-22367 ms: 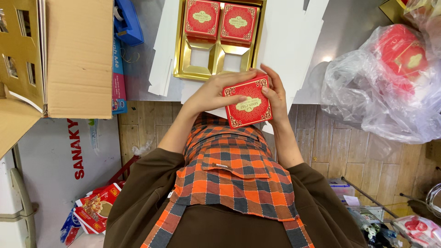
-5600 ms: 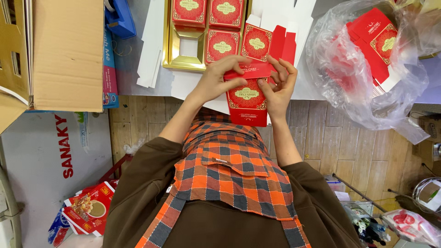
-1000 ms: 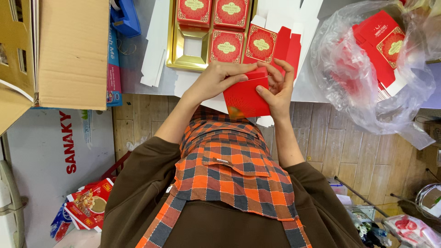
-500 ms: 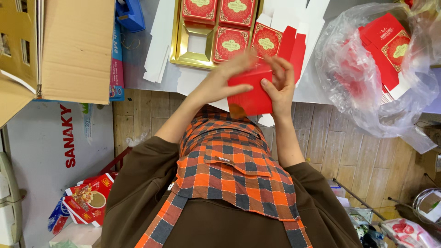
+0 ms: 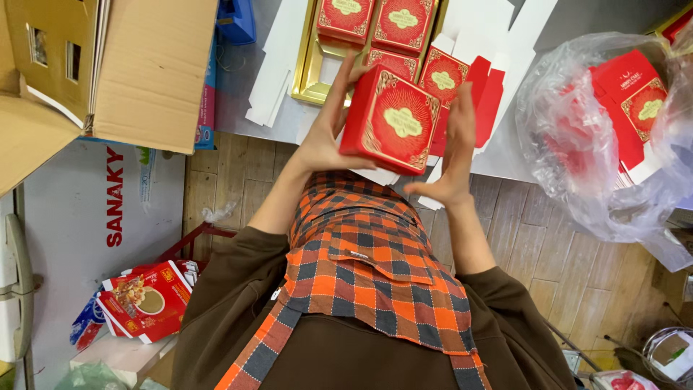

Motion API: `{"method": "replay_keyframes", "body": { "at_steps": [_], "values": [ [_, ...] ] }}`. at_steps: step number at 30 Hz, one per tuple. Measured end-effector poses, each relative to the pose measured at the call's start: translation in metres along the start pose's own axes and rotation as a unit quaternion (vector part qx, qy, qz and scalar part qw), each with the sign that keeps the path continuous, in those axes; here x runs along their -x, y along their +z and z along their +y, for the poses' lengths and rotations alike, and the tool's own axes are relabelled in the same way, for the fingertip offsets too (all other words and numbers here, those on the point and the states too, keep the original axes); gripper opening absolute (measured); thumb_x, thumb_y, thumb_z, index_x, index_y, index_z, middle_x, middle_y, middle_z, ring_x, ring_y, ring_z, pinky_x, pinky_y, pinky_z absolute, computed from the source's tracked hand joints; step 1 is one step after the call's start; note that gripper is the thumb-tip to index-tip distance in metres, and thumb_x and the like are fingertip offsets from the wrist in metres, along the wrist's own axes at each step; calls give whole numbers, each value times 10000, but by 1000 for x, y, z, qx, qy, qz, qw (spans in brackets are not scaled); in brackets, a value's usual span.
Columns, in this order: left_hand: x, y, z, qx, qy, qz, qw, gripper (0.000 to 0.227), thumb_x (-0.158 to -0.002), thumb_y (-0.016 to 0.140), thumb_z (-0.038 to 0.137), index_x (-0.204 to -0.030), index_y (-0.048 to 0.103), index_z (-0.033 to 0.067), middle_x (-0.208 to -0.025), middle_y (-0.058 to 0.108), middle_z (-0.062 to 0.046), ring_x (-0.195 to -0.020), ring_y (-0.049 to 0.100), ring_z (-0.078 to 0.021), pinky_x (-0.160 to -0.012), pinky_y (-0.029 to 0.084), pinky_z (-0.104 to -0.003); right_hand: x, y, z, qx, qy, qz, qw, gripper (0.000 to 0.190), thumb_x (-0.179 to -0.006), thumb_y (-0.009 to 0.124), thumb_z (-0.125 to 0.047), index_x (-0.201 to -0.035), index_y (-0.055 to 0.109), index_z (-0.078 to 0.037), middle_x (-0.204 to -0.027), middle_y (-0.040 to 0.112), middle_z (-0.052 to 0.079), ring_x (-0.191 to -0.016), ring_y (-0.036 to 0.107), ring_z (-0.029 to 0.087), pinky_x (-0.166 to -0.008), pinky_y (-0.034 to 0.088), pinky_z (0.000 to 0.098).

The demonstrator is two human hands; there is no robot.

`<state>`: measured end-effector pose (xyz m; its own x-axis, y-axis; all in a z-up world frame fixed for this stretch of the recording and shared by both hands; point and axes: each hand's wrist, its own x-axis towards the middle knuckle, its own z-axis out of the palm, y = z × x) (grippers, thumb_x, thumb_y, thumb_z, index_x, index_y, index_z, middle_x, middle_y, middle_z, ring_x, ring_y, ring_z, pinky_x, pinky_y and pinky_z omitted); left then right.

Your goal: The person assembles a gold-colored cardboard tray by folding its sides and inserting a white backing sheet. They then fold several red rectangular boxes and place them into the compartments of the tray. Finally, they place a white lid on top of the filled tray.

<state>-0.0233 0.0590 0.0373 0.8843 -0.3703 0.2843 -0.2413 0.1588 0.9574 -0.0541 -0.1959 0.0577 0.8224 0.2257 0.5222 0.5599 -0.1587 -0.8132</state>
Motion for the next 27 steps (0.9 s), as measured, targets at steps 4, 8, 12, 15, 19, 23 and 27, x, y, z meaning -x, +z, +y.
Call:
{"method": "replay_keyframes", "body": {
  "at_steps": [4,8,12,15,19,23,27],
  "values": [
    [9,-3,15,-140,113,3,984,1508,-522,1100,413,-1681,144,293,-1647,299,-61,-1585,293,-202,-1295,381,-405,-17,-2,-6,12,93,-105,990,1281,-690,977,-570,-1691,264,-209,-1761,207,184,-1626,220,372,-1355,276,550],
    [17,-48,0,32,10,-79,996,1274,-614,961,513,-1653,314,162,-1577,404,-133,-1473,422,-238,-1296,370,-451,-32,-4,-18,65,107,-184,975,1272,-515,937,-586,-1609,415,-201,-1667,390,127,-1587,388,372,-1338,330,534],
    [29,-67,-55,396,-313,-90,858,949,-997,534,679,-1582,346,-44,-1541,518,-257,-1382,582,-325,-1136,526,-447,-55,29,-34,136,-3,-305,943,1235,-515,919,-636,-1562,430,-200,-1654,292,202,-1541,310,460,-1274,289,572],
    [40,-61,-96,314,-401,-80,857,791,-969,402,643,-1560,299,127,-1502,503,-169,-1317,582,-253,-1056,532,-410,-59,80,-37,137,-6,-338,931,1227,-614,858,-694,-1602,354,-168,-1657,192,312,-1520,263,530,-1233,294,583],
    [56,-84,-146,276,-350,-15,895,730,-1047,482,593,-1564,416,81,-1526,535,-163,-1347,574,-216,-1100,490,-355,-56,119,-9,175,117,-359,909,1190,-635,821,-654,-1618,332,-194,-1682,184,293,-1502,259,525,-1178,333,542],
    [34,-128,-160,-204,-343,170,901,509,-1018,653,392,-1430,594,98,-1286,702,-141,-1113,723,-222,-1010,599,-381,-78,132,70,249,155,-252,922,1192,-655,854,-569,-1630,356,-98,-1705,178,236,-1547,269,479,-1243,309,569],
    [-5,-158,-183,-327,-156,181,914,789,-785,791,134,-1473,414,54,-1428,521,-177,-1275,523,-387,-1100,430,-460,-99,164,138,316,175,-136,922,948,-766,797,-405,-1587,496,-40,-1729,211,226,-1544,279,481,-1215,363,548]
  ]
}}
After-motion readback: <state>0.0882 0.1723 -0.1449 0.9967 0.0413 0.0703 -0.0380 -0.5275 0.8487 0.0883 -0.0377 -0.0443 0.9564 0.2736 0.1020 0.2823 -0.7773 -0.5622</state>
